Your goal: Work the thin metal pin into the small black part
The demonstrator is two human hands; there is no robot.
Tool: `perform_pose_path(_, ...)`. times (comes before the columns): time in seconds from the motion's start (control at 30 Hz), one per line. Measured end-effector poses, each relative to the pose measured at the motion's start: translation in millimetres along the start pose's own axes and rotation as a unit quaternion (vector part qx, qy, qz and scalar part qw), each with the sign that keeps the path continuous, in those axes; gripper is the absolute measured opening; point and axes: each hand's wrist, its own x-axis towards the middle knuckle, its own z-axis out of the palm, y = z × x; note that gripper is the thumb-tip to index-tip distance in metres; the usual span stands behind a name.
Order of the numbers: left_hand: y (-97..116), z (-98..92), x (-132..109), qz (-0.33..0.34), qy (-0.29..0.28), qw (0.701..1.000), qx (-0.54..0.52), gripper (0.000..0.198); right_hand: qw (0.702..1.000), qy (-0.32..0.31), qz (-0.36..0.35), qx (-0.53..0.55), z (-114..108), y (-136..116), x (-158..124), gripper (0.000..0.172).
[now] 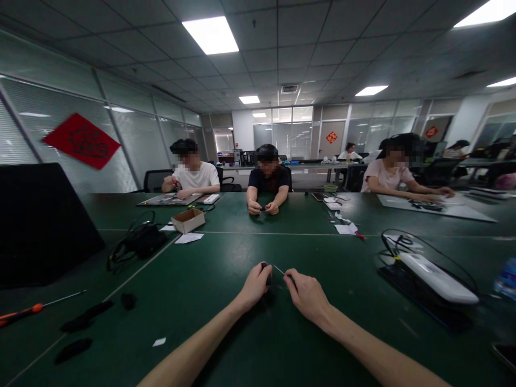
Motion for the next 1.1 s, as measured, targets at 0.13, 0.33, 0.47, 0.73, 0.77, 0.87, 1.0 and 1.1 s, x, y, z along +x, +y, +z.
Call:
perform_pose_path(0.13, 5, 0.2, -2, -0.006, 0.006, 1.0, -0.005, 0.032, 1.0, 0.001, -0.009, 0.006, -2, -1, -1, 0.033)
perform_pose_path(0.33, 0, -3.2, 1, -0.003, -0.007, 1.0, -0.024, 0.031, 1.0, 0.009, -0.011, -0.02, -2, -2, -1, 0.031)
perform_pose_path(0.47, -5, -5.6, 3, 0.016, -0.02, 0.999, -0.034, 0.033, 1.0, 0.004, -0.012, -0.024, -2, -2, -1, 0.031)
perform_pose_path(0.73, -3, -5.4, 3, 0.021, -0.033, 0.998, -0.052, 0.034, 1.0, 0.005, -0.018, -0.01, -1, 0, -1, 0.032)
perform_pose_path(0.77, -2, -5.2, 2, 0.02, -0.035, 0.998, -0.053, 0.034, 1.0, 0.004, -0.017, -0.011, -1, 0, -1, 0.032)
perform_pose_path(0.87, -1, -4.3, 1, 0.02, -0.04, 0.997, -0.059, 0.034, 1.0, 0.003, -0.017, -0.008, -2, -1, -1, 0.032)
perform_pose_path(1.0, 0, -3.3, 1, 0.017, -0.05, 0.996, -0.073, 0.035, 1.0, 0.003, -0.023, -0.002, -1, 0, -1, 0.032)
perform_pose_path(1.1, 0, -3.5, 1, 0.014, -0.057, 0.994, -0.087, 0.036, 1.0, 0.006, -0.021, -0.005, 0, 1, -1, 0.032)
